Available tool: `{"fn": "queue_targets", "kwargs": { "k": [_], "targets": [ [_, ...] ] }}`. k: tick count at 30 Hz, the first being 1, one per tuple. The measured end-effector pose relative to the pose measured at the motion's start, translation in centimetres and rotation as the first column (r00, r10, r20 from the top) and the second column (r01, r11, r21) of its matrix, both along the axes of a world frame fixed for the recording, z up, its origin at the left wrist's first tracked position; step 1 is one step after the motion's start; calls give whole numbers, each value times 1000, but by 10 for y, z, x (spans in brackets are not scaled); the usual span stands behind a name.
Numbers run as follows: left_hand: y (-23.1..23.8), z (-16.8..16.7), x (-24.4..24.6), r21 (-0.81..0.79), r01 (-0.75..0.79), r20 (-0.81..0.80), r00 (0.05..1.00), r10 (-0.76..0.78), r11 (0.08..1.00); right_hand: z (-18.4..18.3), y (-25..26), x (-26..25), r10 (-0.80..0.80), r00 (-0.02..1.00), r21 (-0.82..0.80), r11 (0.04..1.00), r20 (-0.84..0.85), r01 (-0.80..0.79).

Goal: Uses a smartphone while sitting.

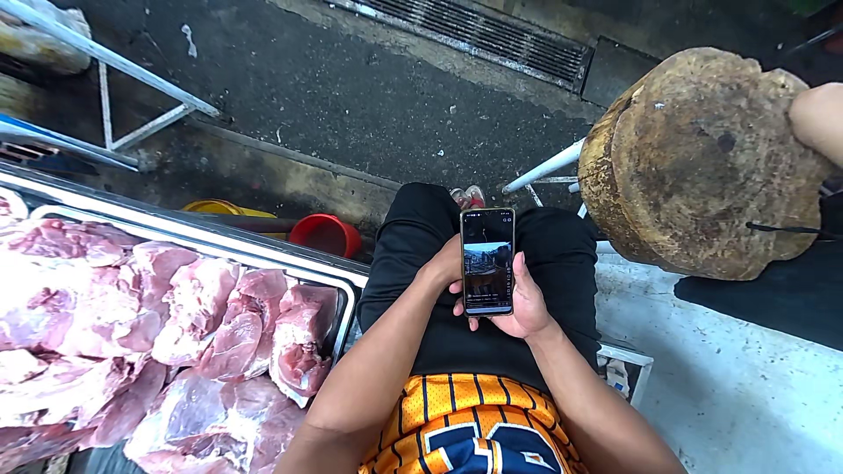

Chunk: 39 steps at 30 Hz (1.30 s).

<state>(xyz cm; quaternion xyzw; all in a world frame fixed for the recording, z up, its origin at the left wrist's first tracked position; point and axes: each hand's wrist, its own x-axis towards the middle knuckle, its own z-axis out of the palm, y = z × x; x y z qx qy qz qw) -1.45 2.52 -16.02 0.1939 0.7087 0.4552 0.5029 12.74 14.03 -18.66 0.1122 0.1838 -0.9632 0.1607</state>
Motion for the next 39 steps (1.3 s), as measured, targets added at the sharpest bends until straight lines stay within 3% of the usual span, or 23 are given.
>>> {"fn": "queue_targets", "kwargs": {
  "k": [16, 39],
  "targets": [
    [0, 13, -1, -42, 33, -30, 999, -34, 999, 0, -1, 1, -7, 1000, -4, 1000, -3, 7],
    [2, 1, 1, -19, 2, 31, 1000, -1, 1000, 1, -1, 1, -5, 1000, 5, 1000, 1, 5]
  ]
}}
